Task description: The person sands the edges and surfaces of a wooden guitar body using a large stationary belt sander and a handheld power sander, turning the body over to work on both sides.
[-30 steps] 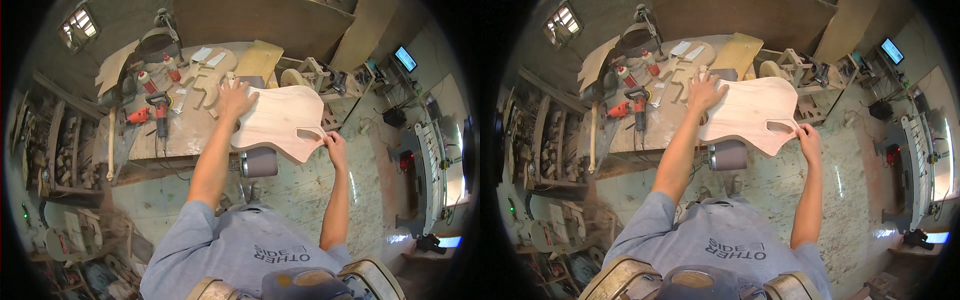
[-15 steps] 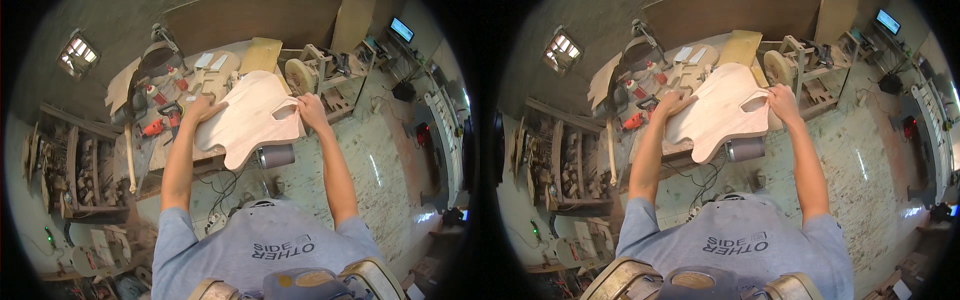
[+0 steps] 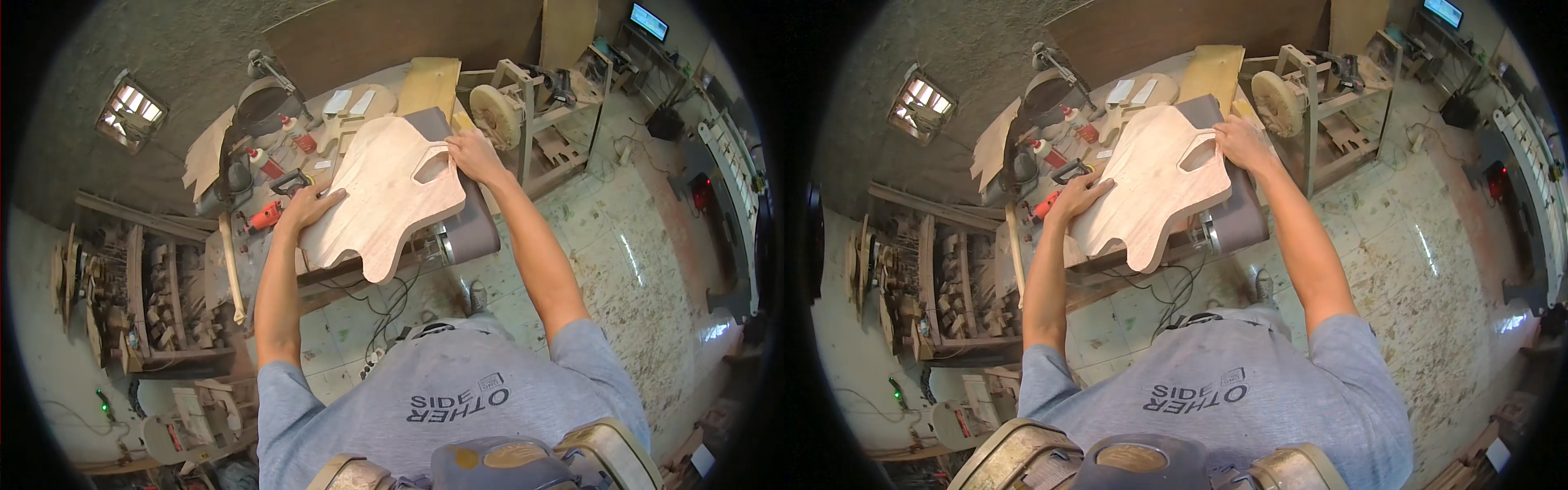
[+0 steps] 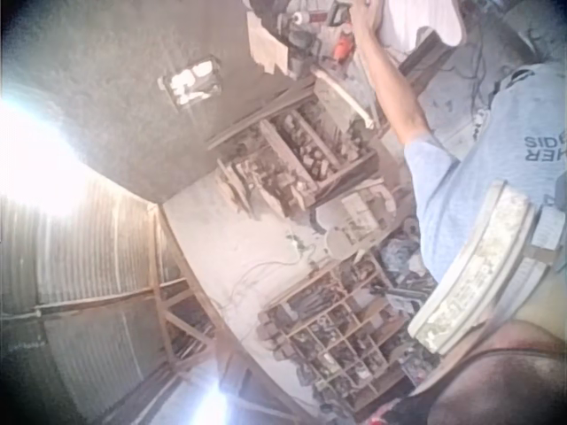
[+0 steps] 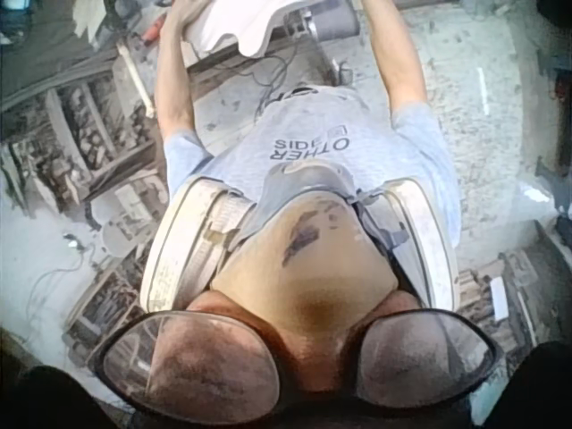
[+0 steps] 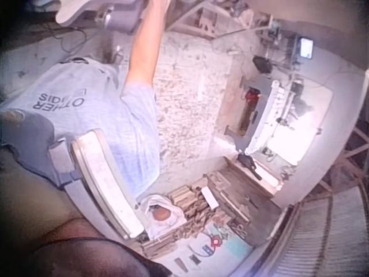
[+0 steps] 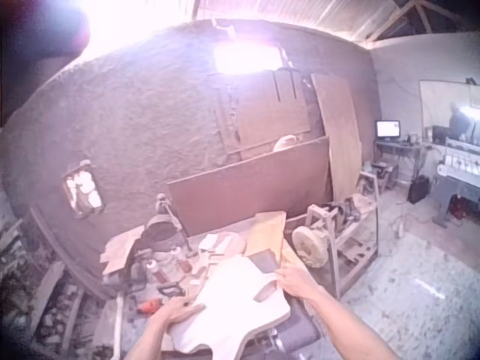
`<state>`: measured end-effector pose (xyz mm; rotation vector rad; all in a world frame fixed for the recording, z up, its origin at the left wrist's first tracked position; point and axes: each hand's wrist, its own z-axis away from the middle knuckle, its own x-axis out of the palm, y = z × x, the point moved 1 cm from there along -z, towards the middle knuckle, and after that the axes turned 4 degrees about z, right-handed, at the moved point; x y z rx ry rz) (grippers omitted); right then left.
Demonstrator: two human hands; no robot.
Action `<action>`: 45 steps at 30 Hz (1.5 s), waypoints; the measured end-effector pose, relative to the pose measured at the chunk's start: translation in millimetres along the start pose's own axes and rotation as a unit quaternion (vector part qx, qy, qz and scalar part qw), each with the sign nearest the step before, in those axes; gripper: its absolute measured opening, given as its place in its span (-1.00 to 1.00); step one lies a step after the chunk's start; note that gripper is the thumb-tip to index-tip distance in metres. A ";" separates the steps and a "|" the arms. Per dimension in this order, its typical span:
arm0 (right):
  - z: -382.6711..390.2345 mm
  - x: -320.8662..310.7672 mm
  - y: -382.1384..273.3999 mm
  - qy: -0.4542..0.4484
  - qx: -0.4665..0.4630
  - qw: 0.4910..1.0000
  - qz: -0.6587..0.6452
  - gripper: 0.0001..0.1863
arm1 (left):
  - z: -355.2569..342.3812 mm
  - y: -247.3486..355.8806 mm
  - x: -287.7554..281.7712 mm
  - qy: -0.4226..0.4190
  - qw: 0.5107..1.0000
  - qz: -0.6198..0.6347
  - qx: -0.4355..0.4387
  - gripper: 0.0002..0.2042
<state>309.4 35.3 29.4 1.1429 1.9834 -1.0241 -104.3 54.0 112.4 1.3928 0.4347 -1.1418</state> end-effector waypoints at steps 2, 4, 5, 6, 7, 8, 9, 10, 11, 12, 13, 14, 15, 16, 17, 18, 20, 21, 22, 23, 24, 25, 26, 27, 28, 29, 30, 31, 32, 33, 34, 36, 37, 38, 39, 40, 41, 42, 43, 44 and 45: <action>-2.8 0.3 -9.8 -0.010 0.025 1.000 -0.007 -0.61 | 2.7 -4.2 -1.7 -0.008 1.000 -0.001 -0.006 -0.32; -1.0 -10.2 -17.2 -0.014 0.029 0.999 -0.021 -0.62 | 5.8 -5.4 -0.7 -0.009 1.000 0.000 -0.014 -0.30; 0.2 -14.9 -20.8 -0.015 0.030 0.999 -0.028 -0.62 | 6.9 -5.1 -0.3 -0.007 1.000 -0.001 -0.008 -0.29; -0.2 -14.8 -20.4 -0.024 0.037 0.999 -0.029 -0.61 | 8.1 -4.7 0.0 -0.005 1.000 -0.003 -0.003 -0.28; -0.6 -17.7 -16.0 -0.032 0.045 0.998 -0.027 -0.61 | 8.2 1.3 1.5 -0.005 1.000 -0.004 0.006 -0.28; -0.1 -20.3 -12.0 -0.041 0.053 0.997 -0.025 -0.61 | 8.7 7.0 2.9 -0.006 1.000 -0.010 0.008 -0.27; 1.8 -23.5 -7.9 -0.047 0.058 0.997 -0.028 -0.61 | 9.7 12.8 4.3 -0.006 1.000 -0.015 0.011 -0.26; 2.4 -28.1 -5.4 -0.055 0.061 0.996 -0.032 -0.60 | 12.2 18.0 6.5 -0.006 1.000 -0.019 0.011 -0.25; 2.9 -31.8 -4.0 -0.063 0.063 0.995 -0.035 -0.60 | 13.5 20.4 10.3 -0.002 1.000 -0.005 0.019 -0.26; 3.3 -32.7 -1.4 -0.065 0.073 0.995 -0.038 -0.60 | 14.9 22.2 14.0 0.002 1.000 0.009 0.026 -0.27; 3.1 -33.2 1.8 -0.066 0.081 0.994 -0.040 -0.60 | 15.9 24.5 16.1 0.007 0.999 0.023 0.034 -0.27; 3.4 -33.0 4.3 -0.068 0.090 0.993 -0.043 -0.59 | 16.7 26.9 17.7 0.009 0.999 0.021 0.034 -0.27; 4.7 -32.7 5.8 -0.050 0.082 0.995 -0.034 -0.59 | 17.6 29.2 18.9 0.010 0.999 0.019 0.035 -0.27; 4.5 -32.4 3.2 -0.034 0.073 0.996 -0.028 -0.58 | 19.3 28.8 18.4 0.013 0.999 0.016 0.034 -0.27; 4.1 -32.0 0.5 -0.017 0.064 0.998 -0.021 -0.57 | 20.5 27.2 17.4 0.011 0.999 0.013 0.030 -0.26; 3.3 -32.5 -1.2 -0.027 0.042 0.999 -0.007 -0.57 | 21.5 25.4 16.2 0.010 1.000 0.010 0.027 -0.26; 2.5 -37.9 -12.7 -0.049 -0.003 0.999 0.016 -0.56 | 26.9 17.8 15.7 0.008 1.000 0.010 0.015 -0.24; 0.3 -32.4 -13.8 -0.056 0.007 0.998 -0.004 -0.56 | 29.3 11.7 15.0 0.008 1.000 0.013 0.007 -0.23; -3.1 -29.1 -13.4 -0.061 0.020 0.998 -0.022 -0.56 | 29.2 10.1 13.3 0.007 1.000 0.015 0.004 -0.21; -4.7 -26.5 -12.7 -0.065 0.034 0.997 -0.039 -0.56 | 29.4 8.9 12.4 0.002 1.000 0.008 0.000 -0.20; -3.1 -24.5 -12.1 -0.064 0.044 0.996 -0.046 -0.56 | 30.0 7.7 12.1 -0.003 1.000 0.002 -0.003 -0.19; -3.0 -22.8 -15.9 -0.063 0.052 0.995 -0.055 -0.56 | 32.5 5.9 10.2 -0.006 1.000 -0.005 -0.009 -0.18; -2.8 -21.9 -18.8 -0.062 0.060 0.994 -0.064 -0.56 | 35.1 2.2 10.1 -0.001 1.000 -0.007 -0.003 -0.16; -3.0 -21.7 -21.1 -0.058 0.059 0.994 -0.069 -0.56 | 37.6 -3.1 11.9 0.003 1.000 -0.008 0.003 -0.15; -2.3 -21.0 -22.6 -0.054 0.058 0.994 -0.073 -0.56 | 39.7 -5.3 13.1 0.006 1.000 -0.009 0.010 -0.13; -2.0 -20.9 -23.3 -0.051 0.058 0.994 -0.078 -0.56 | 39.6 -7.0 13.8 0.003 1.000 -0.009 0.005 -0.13; -2.6 -21.8 -22.3 -0.062 0.066 0.993 -0.081 -0.57 | 39.1 -8.4 14.4 0.000 1.000 -0.009 -0.001 -0.13; -3.1 -24.3 -20.3 -0.074 0.075 0.991 -0.083 -0.57 | 39.7 -4.9 14.6 -0.004 1.000 -0.009 -0.005 -0.13; -2.8 -26.7 -18.4 -0.085 0.085 0.989 -0.085 -0.57 | 40.3 -1.1 15.5 -0.010 1.000 -0.005 -0.009 -0.13; -0.7 -29.0 -17.1 -0.082 0.093 0.988 -0.092 -0.57 | 41.0 3.4 16.9 -0.015 1.000 0.000 -0.013 -0.13; 2.1 -31.2 -14.9 -0.078 0.101 0.987 -0.099 -0.58 | 42.2 11.3 17.6 -0.021 1.000 0.004 -0.016 -0.14; 6.6 -36.0 -8.4 -0.069 0.114 0.985 -0.112 -0.58 | 41.4 25.1 19.0 -0.022 1.000 0.018 -0.004 -0.15; 9.9 -38.1 -3.4 -0.063 0.120 0.984 -0.119 -0.58 | 39.9 30.6 20.8 -0.024 0.999 0.025 0.002 -0.16; 13.3 -40.1 1.7 -0.056 0.126 0.982 -0.125 -0.58 | 37.1 34.5 24.0 -0.026 0.999 0.024 0.001 -0.17; 17.6 -41.5 6.5 -0.057 0.146 0.977 -0.143 -0.57 | 33.7 38.3 27.4 -0.029 0.999 0.022 0.001 -0.17; 21.7 -43.3 9.2 -0.059 0.166 0.971 -0.161 -0.56 | 30.1 40.7 30.4 -0.030 0.999 0.021 0.000 -0.17; 26.2 -45.7 12.4 -0.060 0.186 0.964 -0.179 -0.54 | 24.9 41.5 34.1 -0.033 0.999 0.013 0.005 -0.18; 32.0 -48.9 16.0 -0.053 0.208 0.956 -0.200 -0.56 | 18.2 41.1 39.0 -0.035 0.999 0.006 0.012 -0.18; 39.1 -52.9 17.5 -0.047 0.229 0.946 -0.222 -0.57 | 14.6 42.2 43.4 -0.037 0.999 -0.001 0.016 -0.19; 44.6 -56.9 20.1 -0.041 0.250 0.936 -0.244 -0.58 | 10.8 43.3 46.7 -0.030 0.999 -0.006 0.025 -0.20; 47.9 -59.5 25.7 -0.048 0.266 0.920 -0.285 -0.59 | 7.0 44.5 49.3 -0.024 0.999 -0.010 0.035 -0.22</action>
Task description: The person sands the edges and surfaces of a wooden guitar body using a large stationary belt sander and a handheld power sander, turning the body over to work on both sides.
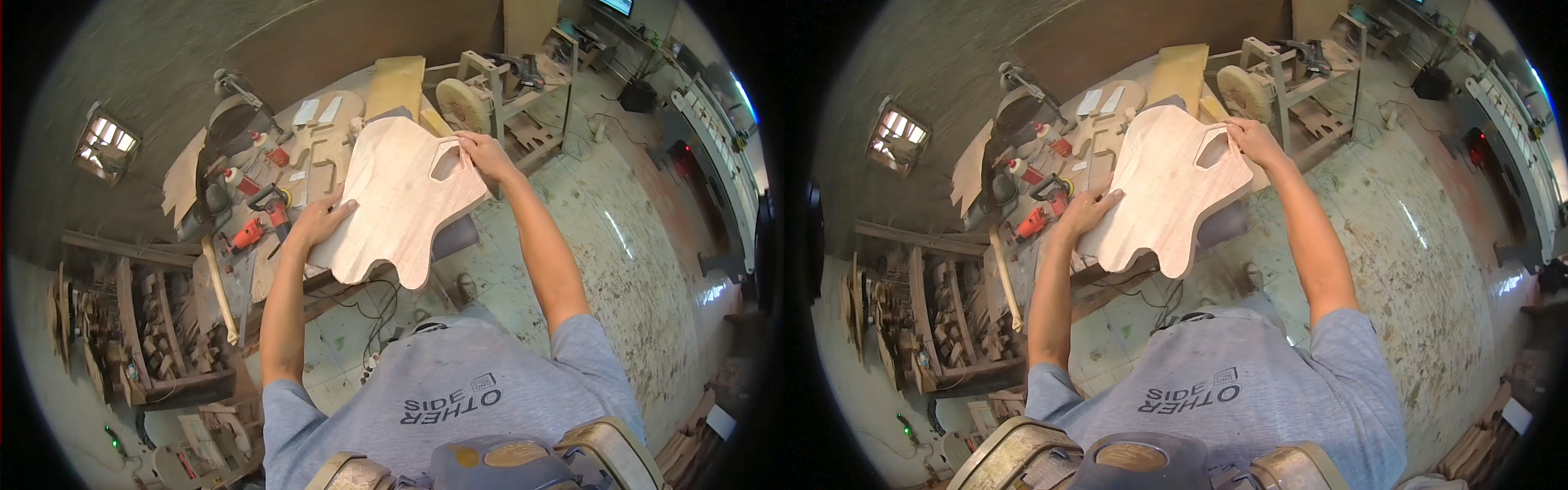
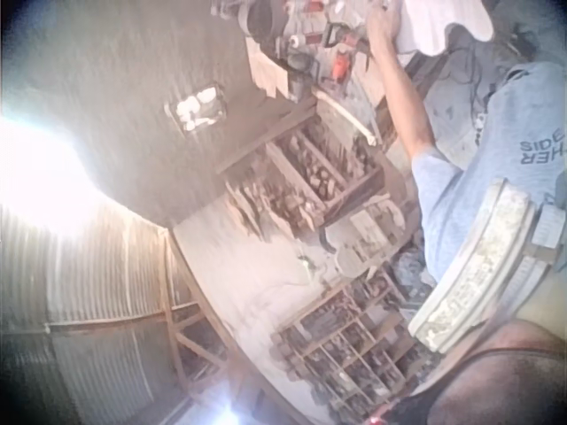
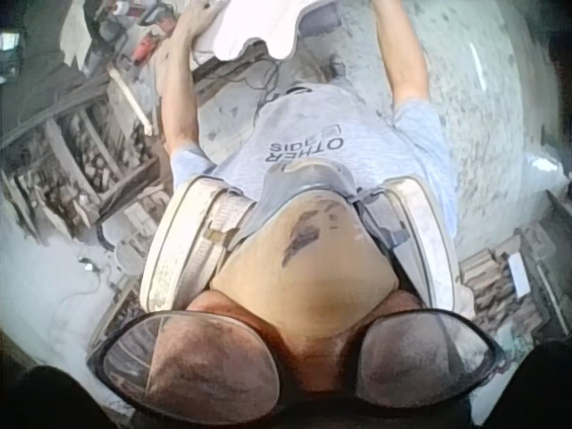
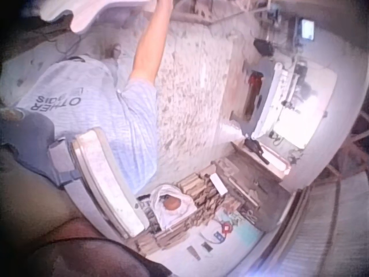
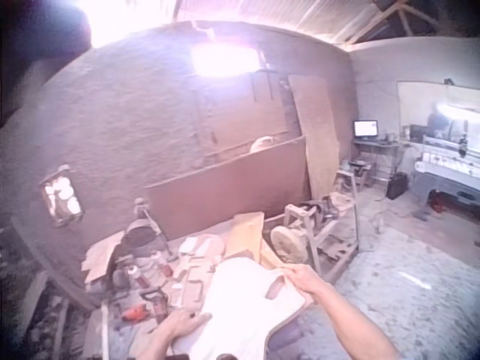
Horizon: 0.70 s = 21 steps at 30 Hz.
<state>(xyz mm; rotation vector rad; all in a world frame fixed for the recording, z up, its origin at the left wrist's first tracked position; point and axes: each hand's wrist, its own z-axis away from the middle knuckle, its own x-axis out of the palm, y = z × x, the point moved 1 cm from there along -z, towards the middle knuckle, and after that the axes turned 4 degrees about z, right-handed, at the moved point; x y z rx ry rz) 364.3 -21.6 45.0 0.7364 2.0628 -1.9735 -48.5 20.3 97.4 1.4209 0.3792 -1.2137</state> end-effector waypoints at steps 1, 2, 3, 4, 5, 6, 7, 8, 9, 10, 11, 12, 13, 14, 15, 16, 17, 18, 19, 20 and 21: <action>1.8 -8.3 6.6 -0.010 0.022 0.999 -0.039 -0.60 | -4.6 7.6 2.5 0.003 1.000 -0.004 0.013 -0.23; 4.4 -16.0 13.2 -0.018 0.043 0.996 -0.079 -0.61 | -8.5 14.5 4.0 0.001 1.000 0.004 0.018 -0.25; 8.3 -23.3 20.1 -0.014 0.057 0.992 -0.111 -0.61 | -11.8 21.5 4.1 -0.002 1.000 0.012 0.023 -0.27; 12.6 -28.3 22.0 -0.012 0.070 0.987 -0.144 -0.62 | -13.1 27.8 4.3 -0.003 1.000 0.019 0.025 -0.29; 17.4 -33.3 24.1 -0.010 0.082 0.981 -0.177 -0.62 | -16.9 30.0 6.8 0.023 0.999 -0.009 0.030 -0.30; 24.5 -39.0 26.8 -0.005 0.092 0.980 -0.178 -0.62 | -21.3 31.6 9.3 0.048 0.998 -0.038 0.035 -0.31; 33.6 -44.7 22.5 -0.002 0.101 0.979 -0.178 -0.61 | -25.1 32.8 12.1 0.075 0.994 -0.065 0.040 -0.31; 39.1 -50.5 21.3 0.001 0.110 0.978 -0.179 -0.61 | -29.9 33.9 16.8 0.080 0.994 -0.064 0.024 -0.31; 39.9 -55.9 27.8 0.002 0.111 0.975 -0.190 -0.61 | -37.4 33.8 22.1 0.117 0.988 -0.096 0.036 -0.32; 43.1 -62.3 34.0 0.004 0.112 0.973 -0.202 -0.61 | -44.9 40.4 26.1 0.152 0.979 -0.127 0.050 -0.32; 46.6 -69.1 40.2 0.008 0.113 0.970 -0.214 -0.61 | -52.7 47.3 29.8 0.188 0.967 -0.157 0.065 -0.33; 52.1 -75.4 46.9 0.013 0.122 0.967 -0.224 -0.61 | -61.8 52.5 32.5 0.142 0.978 -0.147 0.029 -0.33; 57.9 -79.7 46.0 0.015 0.129 0.964 -0.234 -0.61 | -69.5 55.7 36.9 0.157 0.975 -0.155 0.037 -0.33; 63.8 -84.6 44.5 0.016 0.136 0.960 -0.243 -0.61 | -77.9 57.9 42.1 0.172 0.971 -0.163 0.045 -0.33; 68.8 -90.5 44.9 0.014 0.139 0.959 -0.246 -0.61 | -86.4 60.9 46.5 0.187 0.966 -0.170 0.053 -0.32; 74.5 -97.7 46.0 0.014 0.143 0.958 -0.248 -0.61 | -95.0 67.6 49.3 0.169 0.972 -0.160 0.044 -0.31; 80.4 -104.7 47.0 0.014 0.146 0.957 -0.251 -0.61 | -103.7 75.7 52.8 0.173 0.969 -0.164 0.058 -0.31; 86.7 -112.7 48.1 0.019 0.156 0.956 -0.249 -0.61 | -112.5 84.2 56.6 0.178 0.967 -0.169 0.072 -0.31; 93.6 -119.9 45.6 0.022 0.168 0.954 -0.246 -0.60 | -120.6 90.2 60.8 0.182 0.964 -0.172 0.084 -0.30; 100.1 -125.5 45.3 0.024 0.179 0.953 -0.244 -0.60 | -130.1 95.8 64.3 0.176 0.965 -0.171 0.096 -0.30; 105.8 -130.3 48.4 0.026 0.186 0.952 -0.243 -0.59 | -139.6 101.7 67.2 0.171 0.965 -0.170 0.107 -0.30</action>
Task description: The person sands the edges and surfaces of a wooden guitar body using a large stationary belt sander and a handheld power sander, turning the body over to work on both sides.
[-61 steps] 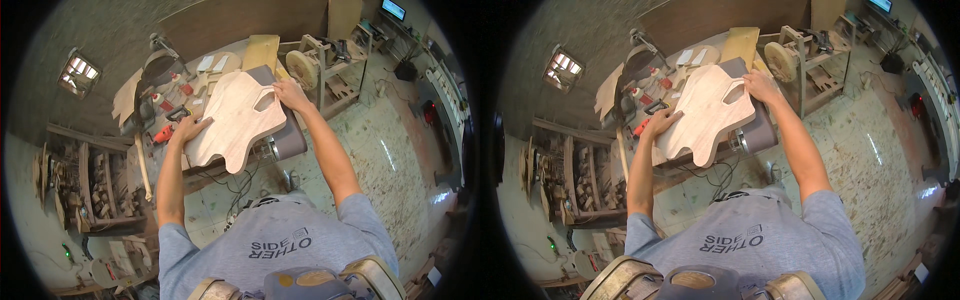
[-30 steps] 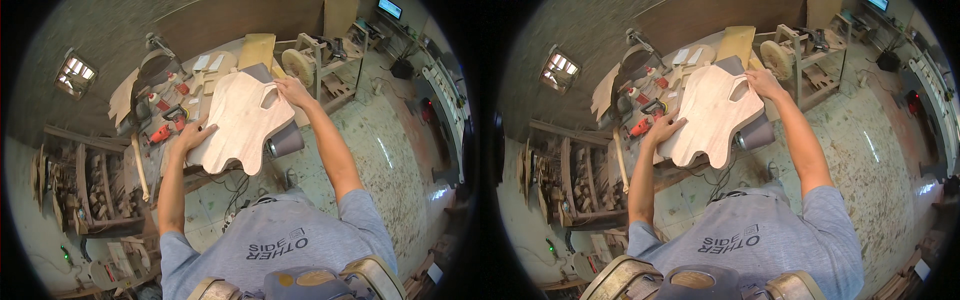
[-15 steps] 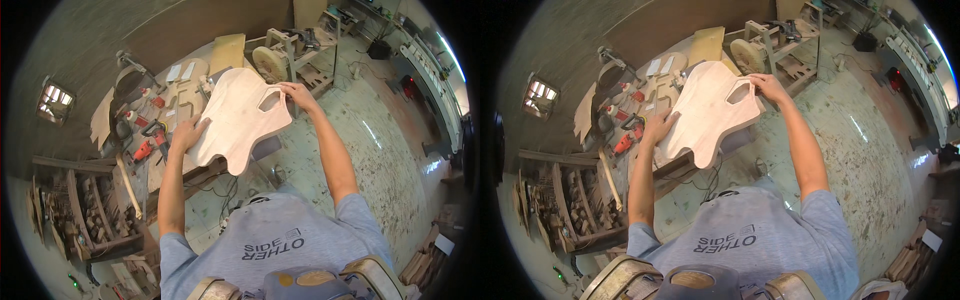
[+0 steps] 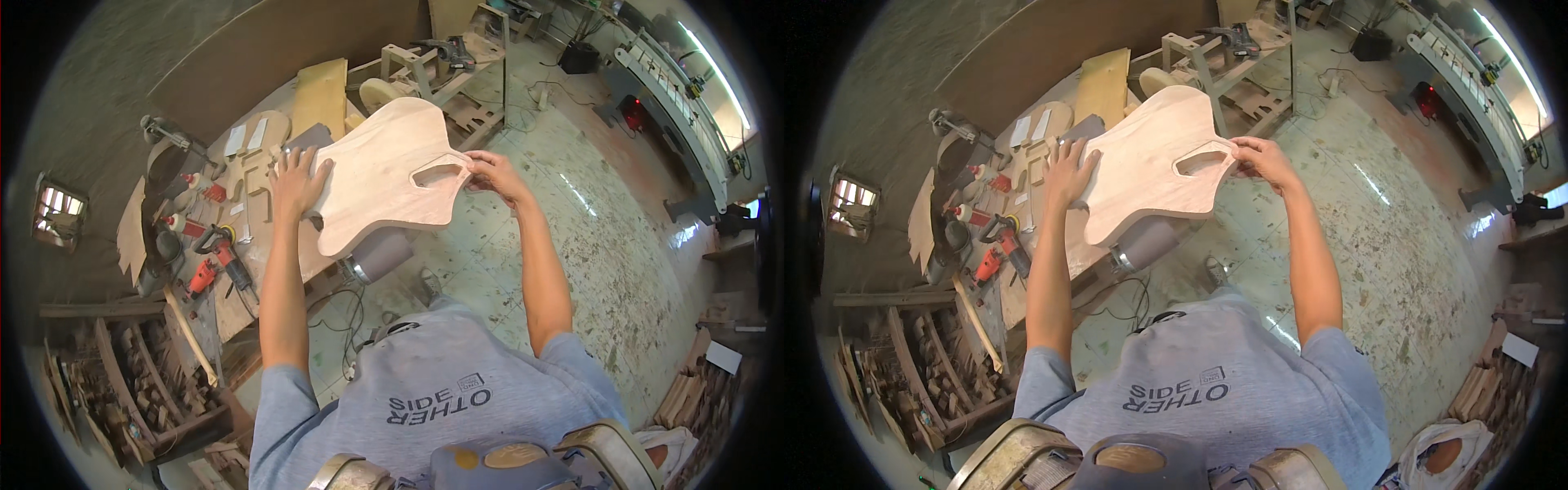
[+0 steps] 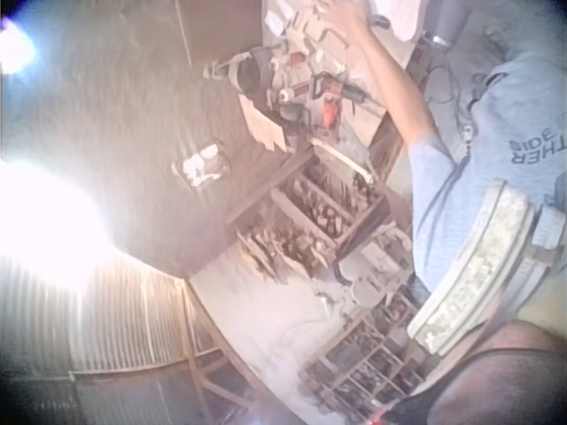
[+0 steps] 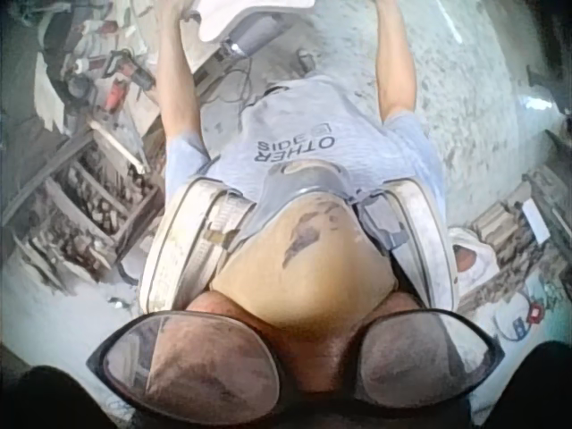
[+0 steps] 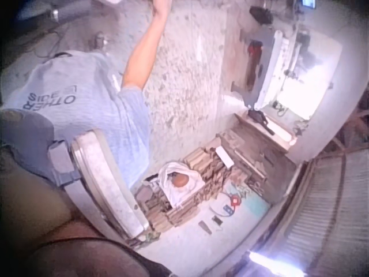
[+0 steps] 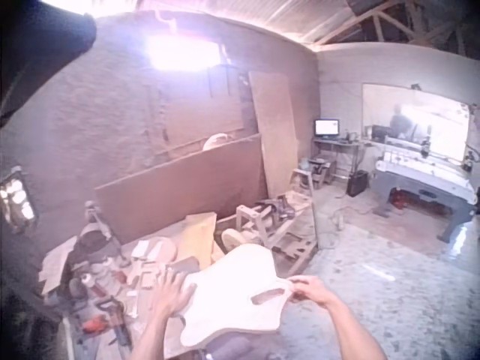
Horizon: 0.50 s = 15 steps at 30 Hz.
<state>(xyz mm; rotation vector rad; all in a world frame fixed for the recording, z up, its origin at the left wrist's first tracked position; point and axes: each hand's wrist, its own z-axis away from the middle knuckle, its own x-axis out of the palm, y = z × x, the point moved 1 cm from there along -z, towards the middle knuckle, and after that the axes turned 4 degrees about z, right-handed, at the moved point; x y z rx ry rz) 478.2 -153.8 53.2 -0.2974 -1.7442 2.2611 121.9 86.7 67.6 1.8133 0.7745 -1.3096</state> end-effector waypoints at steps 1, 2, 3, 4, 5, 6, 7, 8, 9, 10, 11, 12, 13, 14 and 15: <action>3.8 -7.5 1.1 0.004 0.005 1.000 0.000 -0.58 | -8.8 6.7 1.3 -0.002 1.000 0.003 0.012 -0.30; 8.4 -14.9 2.3 0.007 0.009 1.000 -0.001 -0.57 | -15.0 14.0 3.8 -0.006 1.000 0.004 0.026 -0.30; 14.7 -22.7 3.7 0.017 0.012 1.000 -0.008 -0.56 | -20.0 22.8 7.8 -0.011 0.999 0.004 0.040 -0.30; 20.3 -26.2 2.9 0.020 0.015 1.000 -0.012 -0.55 | -21.4 28.4 7.7 -0.014 0.999 0.004 0.047 -0.30; 25.3 -31.7 4.0 0.025 0.017 0.999 -0.018 -0.53 | -26.4 36.0 8.0 -0.014 0.998 0.013 0.060 -0.29; 28.5 -38.8 6.8 0.028 0.019 0.999 -0.020 -0.53 | -31.7 44.2 8.7 -0.015 0.997 0.023 0.072 -0.29; 31.5 -46.3 8.6 0.031 0.020 0.999 -0.019 -0.52 | -35.9 51.1 10.0 -0.014 0.996 0.033 0.083 -0.28; 33.1 -50.7 8.6 0.032 0.020 0.999 -0.020 -0.51 | -39.5 57.4 12.2 -0.015 0.996 0.031 0.083 -0.28; 34.0 -55.0 8.0 0.039 0.024 0.999 -0.018 -0.51 | -42.2 63.4 14.6 -0.016 0.996 0.029 0.082 -0.28; 35.9 -55.6 2.2 0.043 0.028 0.999 -0.016 -0.51 | -44.6 66.0 17.2 -0.016 0.996 0.026 0.079 -0.28; 37.6 -57.0 -1.2 0.048 0.033 0.998 -0.014 -0.51 | -48.0 68.1 19.0 -0.015 0.996 0.031 0.082 -0.27; 37.1 -59.7 -1.2 0.043 0.030 0.999 -0.007 -0.49 | -49.2 69.2 20.7 -0.017 0.996 0.034 0.082 -0.27; 36.3 -64.0 -1.7 0.040 0.026 0.999 0.000 -0.48 | -50.4 72.8 20.8 -0.018 0.996 0.039 0.083 -0.27; 34.1 -66.1 -2.6 0.035 0.021 0.999 0.008 -0.46 | -51.4 75.0 20.7 -0.019 0.995 0.043 0.084 -0.26; 31.9 -66.6 -2.6 0.037 0.019 0.999 0.004 -0.46 | -51.2 75.7 20.0 -0.020 0.995 0.048 0.083 -0.27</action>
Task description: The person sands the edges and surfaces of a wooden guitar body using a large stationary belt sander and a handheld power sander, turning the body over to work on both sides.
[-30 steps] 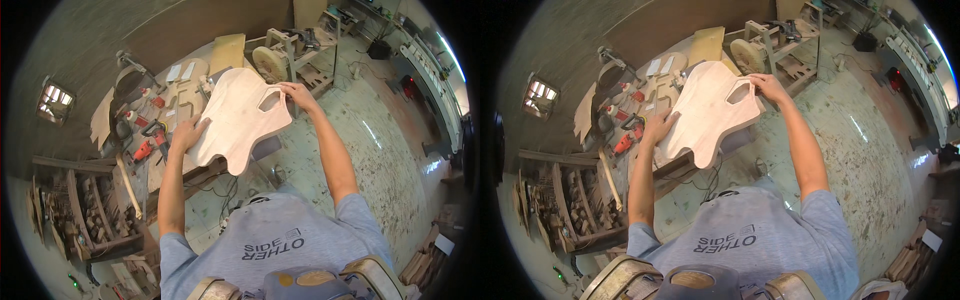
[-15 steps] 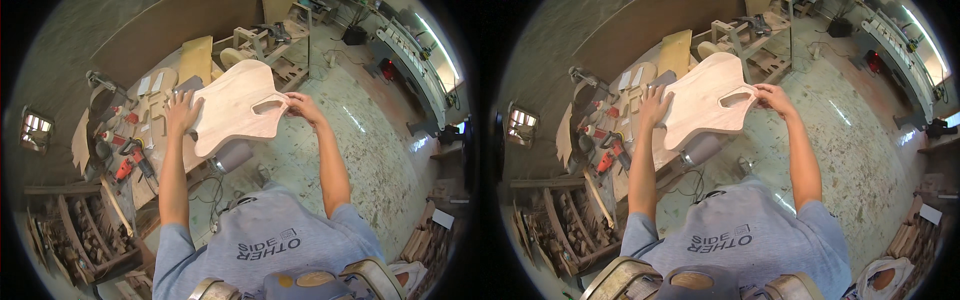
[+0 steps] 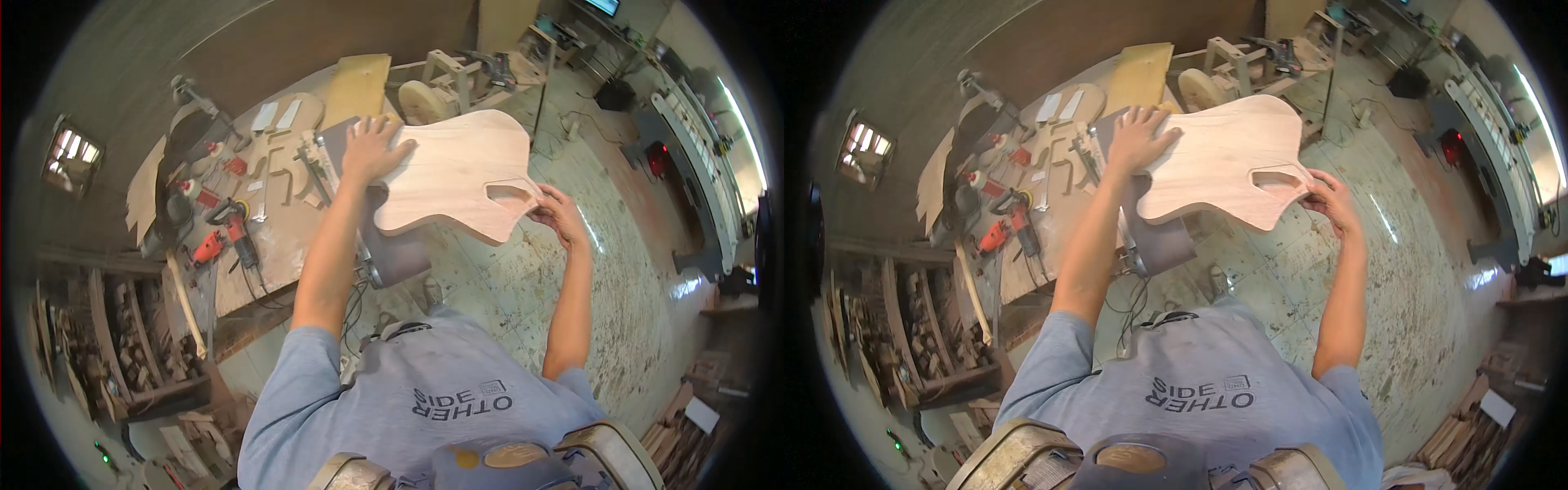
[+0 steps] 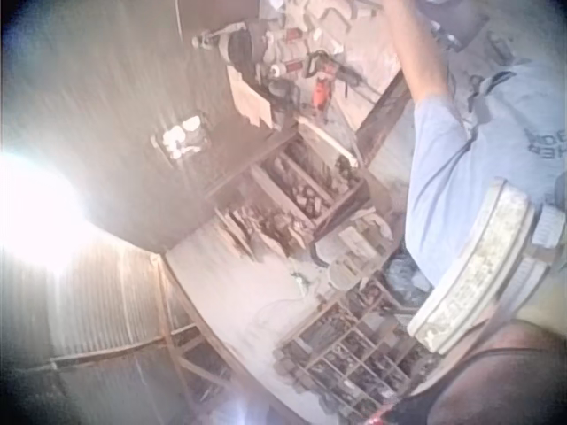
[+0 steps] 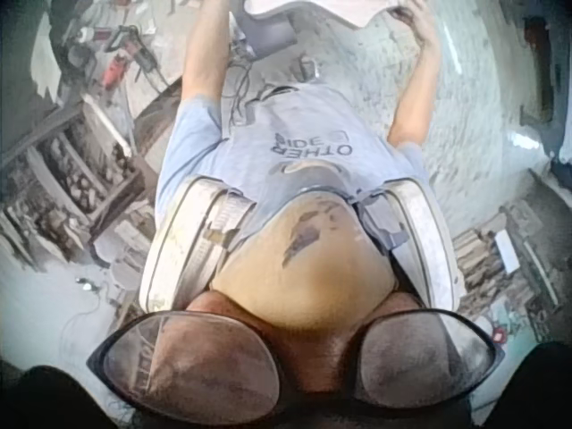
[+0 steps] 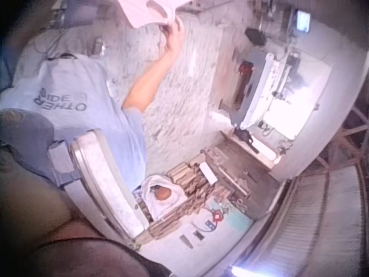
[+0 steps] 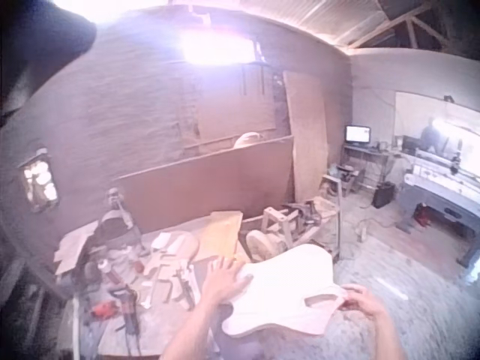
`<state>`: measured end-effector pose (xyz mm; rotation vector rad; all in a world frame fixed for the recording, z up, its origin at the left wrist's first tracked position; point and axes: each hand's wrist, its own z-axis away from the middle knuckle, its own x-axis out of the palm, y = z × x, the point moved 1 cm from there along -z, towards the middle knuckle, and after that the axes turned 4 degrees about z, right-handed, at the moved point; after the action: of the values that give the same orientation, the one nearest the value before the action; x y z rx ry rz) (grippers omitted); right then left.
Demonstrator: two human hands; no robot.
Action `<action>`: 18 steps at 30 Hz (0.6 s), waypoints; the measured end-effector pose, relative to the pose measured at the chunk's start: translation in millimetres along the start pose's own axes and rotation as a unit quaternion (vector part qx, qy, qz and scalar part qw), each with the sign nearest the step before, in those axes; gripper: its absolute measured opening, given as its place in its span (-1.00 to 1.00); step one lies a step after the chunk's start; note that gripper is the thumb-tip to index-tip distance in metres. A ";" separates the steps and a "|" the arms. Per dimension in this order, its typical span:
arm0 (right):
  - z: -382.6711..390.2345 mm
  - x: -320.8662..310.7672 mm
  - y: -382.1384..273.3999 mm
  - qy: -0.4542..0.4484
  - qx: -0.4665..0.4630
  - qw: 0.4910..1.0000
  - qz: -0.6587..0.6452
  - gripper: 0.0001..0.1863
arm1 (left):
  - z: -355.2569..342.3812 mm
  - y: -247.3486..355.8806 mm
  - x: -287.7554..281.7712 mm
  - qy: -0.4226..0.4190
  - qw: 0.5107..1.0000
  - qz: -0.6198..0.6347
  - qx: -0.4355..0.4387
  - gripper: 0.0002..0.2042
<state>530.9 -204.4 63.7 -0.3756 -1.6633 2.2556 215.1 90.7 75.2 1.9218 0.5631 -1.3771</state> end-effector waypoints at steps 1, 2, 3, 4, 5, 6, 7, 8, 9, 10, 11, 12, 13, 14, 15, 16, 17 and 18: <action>-0.3 1.0 -0.6 0.003 0.000 1.000 -0.005 -0.45 | 0.0 -1.5 0.2 0.001 1.000 0.001 -0.002 -0.27; -2.0 3.5 -0.9 0.006 0.000 1.000 -0.009 -0.45 | 0.7 -4.1 -0.4 0.003 1.000 0.002 -0.005 -0.27; -4.4 7.1 -1.1 0.000 -0.001 1.000 -0.003 -0.45 | 2.9 -8.1 -1.5 0.004 1.000 0.002 -0.008 -0.27; -4.5 10.4 -1.7 -0.002 -0.001 1.000 0.002 -0.44 | 5.5 -11.3 -2.1 0.002 1.000 0.005 -0.015 -0.27; -6.4 14.5 -2.9 -0.004 0.000 1.000 0.007 -0.44 | 9.3 -17.3 -4.0 0.006 1.000 0.005 -0.017 -0.27; -9.9 20.1 -3.8 -0.006 -0.003 1.000 0.012 -0.44 | 13.6 -23.4 -6.2 0.010 1.000 0.006 -0.019 -0.27; -12.5 24.4 -3.5 -0.004 -0.006 1.000 0.015 -0.44 | 15.9 -25.9 -9.4 0.014 1.000 0.007 -0.017 -0.27; -15.1 29.2 -3.2 -0.002 -0.009 1.000 0.018 -0.44 | 20.4 -29.0 -12.2 0.016 0.999 0.004 -0.031 -0.28; -18.4 35.1 -2.5 -0.002 -0.013 1.000 0.016 -0.48 | 27.1 -32.4 -14.7 0.018 0.999 0.002 -0.045 -0.28; -22.3 43.0 -2.6 -0.003 -0.018 1.000 0.013 -0.52 | 33.2 -36.2 -18.6 0.021 0.998 -0.002 -0.060 -0.28; -26.2 50.3 -3.4 -0.004 -0.022 1.000 0.011 -0.55 | 38.1 -41.5 -21.4 0.022 0.998 -0.004 -0.067 -0.27; -30.1 56.9 -5.3 -0.010 -0.027 0.999 0.027 -0.58 | 43.5 -47.6 -24.0 0.023 0.997 -0.005 -0.075 -0.26; -34.3 64.1 -8.3 -0.017 -0.034 0.998 0.043 -0.60 | 48.7 -54.7 -26.4 0.024 0.996 -0.008 -0.081 -0.25; -38.3 71.7 -11.3 -0.024 -0.040 0.997 0.058 -0.62 | 55.5 -62.1 -27.8 0.033 0.995 -0.011 -0.089 -0.25; -41.7 80.2 -13.3 -0.025 -0.043 0.996 0.071 -0.65 | 63.7 -69.4 -28.8 0.041 0.994 -0.014 -0.097 -0.25; -45.2 88.4 -14.0 -0.023 -0.046 0.995 0.083 -0.67 | 70.3 -73.4 -34.1 0.050 0.993 -0.017 -0.103 -0.24; -49.1 96.9 -15.0 -0.022 -0.049 0.994 0.094 -0.68 | 76.9 -78.1 -39.6 0.047 0.992 -0.017 -0.114 -0.24; -53.8 105.6 -17.6 -0.008 -0.096 0.981 0.169 -0.69 | 83.7 -83.3 -45.5 0.044 0.991 -0.017 -0.125 -0.24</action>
<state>456.6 -110.5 62.3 -0.7386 -1.9577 2.3352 88.7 85.5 78.0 1.7824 0.7772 -1.1845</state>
